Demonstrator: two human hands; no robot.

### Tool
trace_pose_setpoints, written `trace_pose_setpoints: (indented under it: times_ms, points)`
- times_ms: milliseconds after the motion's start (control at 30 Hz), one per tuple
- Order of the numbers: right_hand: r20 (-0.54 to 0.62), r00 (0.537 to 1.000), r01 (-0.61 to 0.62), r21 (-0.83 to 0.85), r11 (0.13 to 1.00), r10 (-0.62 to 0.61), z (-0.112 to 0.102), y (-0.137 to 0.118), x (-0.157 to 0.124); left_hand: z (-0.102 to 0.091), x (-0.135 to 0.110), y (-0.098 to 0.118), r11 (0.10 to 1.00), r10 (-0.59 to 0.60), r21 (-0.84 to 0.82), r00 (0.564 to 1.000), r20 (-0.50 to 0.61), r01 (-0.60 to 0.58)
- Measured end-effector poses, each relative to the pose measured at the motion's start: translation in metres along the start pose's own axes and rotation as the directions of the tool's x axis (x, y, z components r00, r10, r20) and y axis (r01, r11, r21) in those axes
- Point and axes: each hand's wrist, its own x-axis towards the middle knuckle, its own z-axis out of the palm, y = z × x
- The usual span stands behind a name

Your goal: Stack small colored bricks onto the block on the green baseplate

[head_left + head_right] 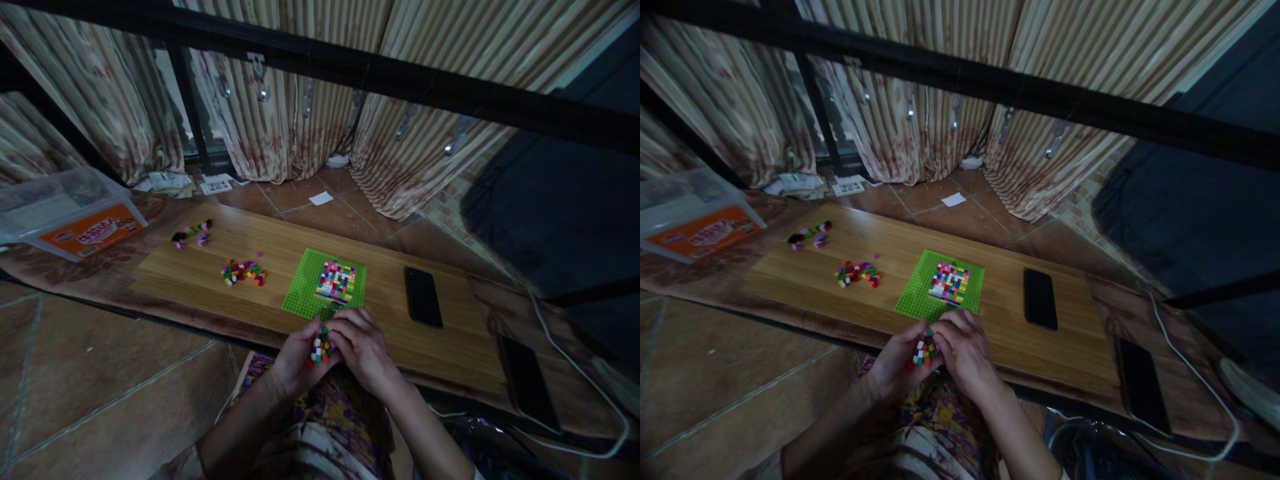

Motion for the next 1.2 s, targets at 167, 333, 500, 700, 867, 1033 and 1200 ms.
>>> trace_pose_setpoints:
  times_ms: [167, 333, 500, 700, 867, 1033, 1200]
  points:
    - [0.002, 0.997, -0.081, 0.037, 0.996, 0.081, -0.006, 0.000, -0.003, -0.003, -0.001, -0.001, 0.971, 0.107, 0.226, 0.984, -0.145, -0.072]
    - [0.049, 0.993, -0.111, 0.103, 0.989, 0.106, -0.010, -0.004, -0.004, -0.001, -0.006, -0.003, 0.868, 0.193, 0.472, 0.980, -0.037, -0.153]
    - [-0.043, 0.947, -0.278, 0.392, 0.877, 0.319, 0.002, 0.004, -0.009, 0.001, -0.005, -0.001, 0.853, 0.178, 0.500, 0.984, -0.004, -0.152]
    - [-0.104, 0.904, -0.285, 0.579, 0.764, 0.415, 0.018, 0.008, -0.014, 0.002, 0.000, 0.000, 0.896, 0.086, 0.436, 0.996, 0.015, -0.084]
    - [-0.214, 0.840, -0.245, 0.672, 0.699, 0.499, 0.023, 0.010, -0.010, 0.000, 0.008, 0.002, 0.960, 0.010, 0.280, 1.000, -0.001, -0.010]
    - [-0.301, 0.659, -0.187, 0.822, 0.537, 0.689, 0.018, 0.041, 0.014, -0.011, 0.013, 0.005, 0.987, -0.024, 0.162, 1.000, -0.004, 0.024]
    - [-0.352, 0.660, -0.220, 0.754, 0.619, 0.664, 0.012, 0.080, 0.048, -0.020, 0.009, 0.007, 0.982, -0.030, 0.183, 0.999, -0.030, 0.035]
